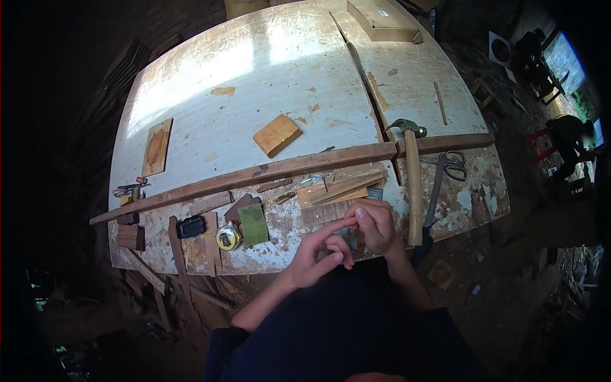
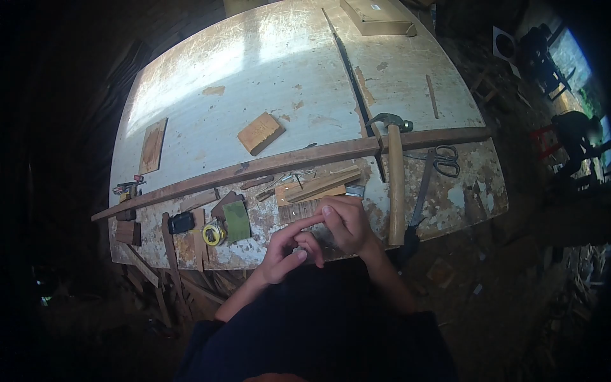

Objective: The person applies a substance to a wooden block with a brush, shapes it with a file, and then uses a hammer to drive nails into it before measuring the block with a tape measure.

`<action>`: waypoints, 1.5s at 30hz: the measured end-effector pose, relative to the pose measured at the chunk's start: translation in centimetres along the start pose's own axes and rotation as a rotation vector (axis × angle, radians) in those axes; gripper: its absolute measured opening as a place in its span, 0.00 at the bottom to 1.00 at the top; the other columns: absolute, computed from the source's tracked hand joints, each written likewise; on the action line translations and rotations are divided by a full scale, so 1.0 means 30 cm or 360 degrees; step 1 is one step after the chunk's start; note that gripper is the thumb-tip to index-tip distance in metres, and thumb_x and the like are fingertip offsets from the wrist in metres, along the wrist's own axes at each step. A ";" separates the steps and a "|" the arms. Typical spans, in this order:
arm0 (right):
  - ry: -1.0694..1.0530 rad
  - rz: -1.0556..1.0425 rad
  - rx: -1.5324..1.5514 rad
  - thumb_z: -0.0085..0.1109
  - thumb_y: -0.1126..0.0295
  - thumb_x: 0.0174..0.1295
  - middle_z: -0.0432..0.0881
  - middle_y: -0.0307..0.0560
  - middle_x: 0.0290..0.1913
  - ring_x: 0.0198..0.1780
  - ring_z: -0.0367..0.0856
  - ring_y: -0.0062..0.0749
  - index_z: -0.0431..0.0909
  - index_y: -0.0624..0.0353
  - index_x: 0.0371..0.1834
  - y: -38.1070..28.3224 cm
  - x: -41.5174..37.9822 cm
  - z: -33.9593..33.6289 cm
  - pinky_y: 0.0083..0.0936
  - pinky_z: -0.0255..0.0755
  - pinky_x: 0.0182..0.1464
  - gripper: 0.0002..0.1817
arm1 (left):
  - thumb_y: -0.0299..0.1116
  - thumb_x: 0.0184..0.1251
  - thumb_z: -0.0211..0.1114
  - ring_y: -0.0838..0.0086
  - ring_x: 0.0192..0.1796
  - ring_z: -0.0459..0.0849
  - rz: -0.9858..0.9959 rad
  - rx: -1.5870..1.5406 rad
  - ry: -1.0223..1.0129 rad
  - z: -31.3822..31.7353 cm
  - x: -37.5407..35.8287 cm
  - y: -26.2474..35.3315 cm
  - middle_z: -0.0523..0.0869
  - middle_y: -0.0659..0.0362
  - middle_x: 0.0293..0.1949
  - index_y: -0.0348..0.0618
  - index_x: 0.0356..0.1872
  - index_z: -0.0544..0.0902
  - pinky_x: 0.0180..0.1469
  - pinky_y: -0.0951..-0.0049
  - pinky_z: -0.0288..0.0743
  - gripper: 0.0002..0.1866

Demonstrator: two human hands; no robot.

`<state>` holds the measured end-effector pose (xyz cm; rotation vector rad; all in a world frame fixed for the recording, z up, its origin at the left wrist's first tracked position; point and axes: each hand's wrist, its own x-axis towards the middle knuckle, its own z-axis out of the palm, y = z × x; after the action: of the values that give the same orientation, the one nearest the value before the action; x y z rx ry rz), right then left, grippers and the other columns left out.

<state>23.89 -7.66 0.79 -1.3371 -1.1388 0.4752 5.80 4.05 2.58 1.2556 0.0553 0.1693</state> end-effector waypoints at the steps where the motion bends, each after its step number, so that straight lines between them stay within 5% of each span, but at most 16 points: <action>1: -0.0013 0.0037 0.0033 0.51 0.66 0.78 0.76 0.52 0.24 0.25 0.78 0.44 0.82 0.66 0.32 0.008 -0.006 -0.006 0.39 0.70 0.33 0.18 | 0.32 0.77 0.68 0.66 0.41 0.93 0.0061 0.0191 -0.0008 -0.001 0.000 -0.011 0.92 0.52 0.38 0.35 0.86 0.65 0.53 0.67 0.86 0.39; 10: -0.0104 0.0166 0.0492 0.54 0.62 0.79 0.75 0.43 0.22 0.24 0.73 0.28 0.79 0.64 0.30 0.060 -0.017 -0.021 0.32 0.66 0.31 0.20 | 0.32 0.69 0.76 0.56 0.39 0.95 0.0349 0.1421 0.0050 0.007 0.044 -0.010 0.94 0.52 0.42 0.40 0.82 0.73 0.43 0.62 0.89 0.40; 16: -0.0205 0.0442 0.0432 0.58 0.66 0.81 0.77 0.40 0.23 0.27 0.74 0.20 0.80 0.64 0.32 0.060 -0.019 -0.017 0.30 0.68 0.31 0.17 | 0.31 0.69 0.76 0.53 0.41 0.95 0.0255 0.1513 0.0108 0.009 0.051 -0.025 0.95 0.50 0.44 0.38 0.76 0.78 0.44 0.60 0.89 0.35; 21: 0.0222 0.0424 -0.0140 0.60 0.65 0.81 0.79 0.45 0.23 0.25 0.77 0.27 0.81 0.65 0.34 0.056 -0.039 -0.025 0.34 0.71 0.31 0.16 | 0.27 0.68 0.77 0.54 0.48 0.96 0.0529 0.1512 0.0396 -0.039 0.078 -0.021 0.95 0.48 0.48 0.36 0.66 0.86 0.52 0.62 0.89 0.25; 23: 0.0343 0.0593 -0.0528 0.63 0.66 0.81 0.78 0.43 0.22 0.25 0.78 0.21 0.82 0.63 0.33 0.025 -0.046 -0.044 0.28 0.72 0.31 0.16 | 0.24 0.69 0.76 0.55 0.51 0.96 0.0515 0.1573 0.0758 -0.075 0.070 -0.033 0.96 0.47 0.49 0.35 0.64 0.88 0.57 0.62 0.87 0.22; 26: 0.0399 0.0759 -0.0880 0.68 0.64 0.77 0.78 0.42 0.21 0.23 0.78 0.27 0.84 0.63 0.35 0.066 -0.097 -0.067 0.28 0.73 0.31 0.14 | 0.23 0.69 0.76 0.57 0.57 0.95 0.0532 0.1588 0.1130 -0.124 0.088 -0.045 0.95 0.45 0.52 0.33 0.61 0.89 0.64 0.62 0.85 0.19; 29: 0.0373 0.0818 -0.1057 0.75 0.59 0.71 0.79 0.41 0.22 0.24 0.81 0.34 0.83 0.63 0.45 0.072 -0.117 -0.076 0.32 0.75 0.31 0.17 | 0.24 0.66 0.79 0.53 0.67 0.89 0.0494 0.1715 0.1086 -0.126 0.137 -0.016 0.92 0.45 0.62 0.37 0.72 0.83 0.72 0.59 0.80 0.32; 32: 0.0298 0.0758 -0.1372 0.81 0.54 0.64 0.80 0.40 0.24 0.25 0.83 0.37 0.78 0.64 0.58 0.075 -0.132 -0.032 0.37 0.77 0.32 0.30 | 0.27 0.61 0.84 0.51 0.71 0.85 0.0425 0.1674 0.0868 -0.160 0.173 -0.027 0.89 0.45 0.66 0.39 0.77 0.79 0.75 0.54 0.77 0.41; 33: 0.0166 0.0907 -0.1380 0.82 0.50 0.62 0.86 0.46 0.30 0.30 0.89 0.43 0.70 0.67 0.69 0.091 -0.146 -0.021 0.44 0.81 0.35 0.43 | 0.27 0.61 0.84 0.51 0.69 0.86 0.0428 0.1647 0.0818 -0.176 0.186 -0.044 0.89 0.46 0.65 0.39 0.77 0.79 0.74 0.55 0.77 0.40; 36: 0.0093 0.0706 -0.1541 0.79 0.49 0.64 0.90 0.58 0.36 0.36 0.93 0.53 0.67 0.68 0.74 0.082 -0.158 0.009 0.49 0.85 0.40 0.46 | 0.26 0.61 0.84 0.52 0.60 0.88 0.0434 0.1710 0.0760 -0.207 0.208 -0.042 0.92 0.48 0.56 0.38 0.73 0.83 0.66 0.57 0.81 0.36; 37: 0.0019 0.0879 -0.1391 0.77 0.51 0.65 0.91 0.68 0.43 0.41 0.94 0.61 0.63 0.67 0.81 0.058 -0.146 0.006 0.53 0.87 0.44 0.49 | 0.25 0.61 0.84 0.53 0.59 0.88 0.0420 0.1729 0.0724 -0.214 0.211 -0.033 0.92 0.49 0.54 0.38 0.72 0.83 0.65 0.58 0.81 0.36; 40: -0.0189 0.1092 -0.1314 0.76 0.55 0.64 0.90 0.69 0.45 0.42 0.94 0.61 0.59 0.66 0.85 0.034 -0.132 -0.011 0.55 0.86 0.45 0.51 | 0.24 0.60 0.84 0.55 0.55 0.89 0.0434 0.1763 0.0718 -0.219 0.203 -0.002 0.92 0.49 0.49 0.37 0.70 0.85 0.60 0.59 0.82 0.34; 45: -0.0074 0.0943 -0.1251 0.71 0.65 0.66 0.89 0.55 0.39 0.37 0.90 0.47 0.63 0.57 0.88 -0.018 -0.171 -0.095 0.45 0.84 0.44 0.46 | 0.23 0.61 0.84 0.57 0.49 0.92 0.0682 0.1841 0.1006 -0.275 0.128 0.025 0.93 0.48 0.49 0.37 0.66 0.87 0.55 0.62 0.84 0.30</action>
<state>23.95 -13.47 -0.15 -2.3891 -0.9835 0.4973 8.41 12.66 0.91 2.3092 0.4840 1.0089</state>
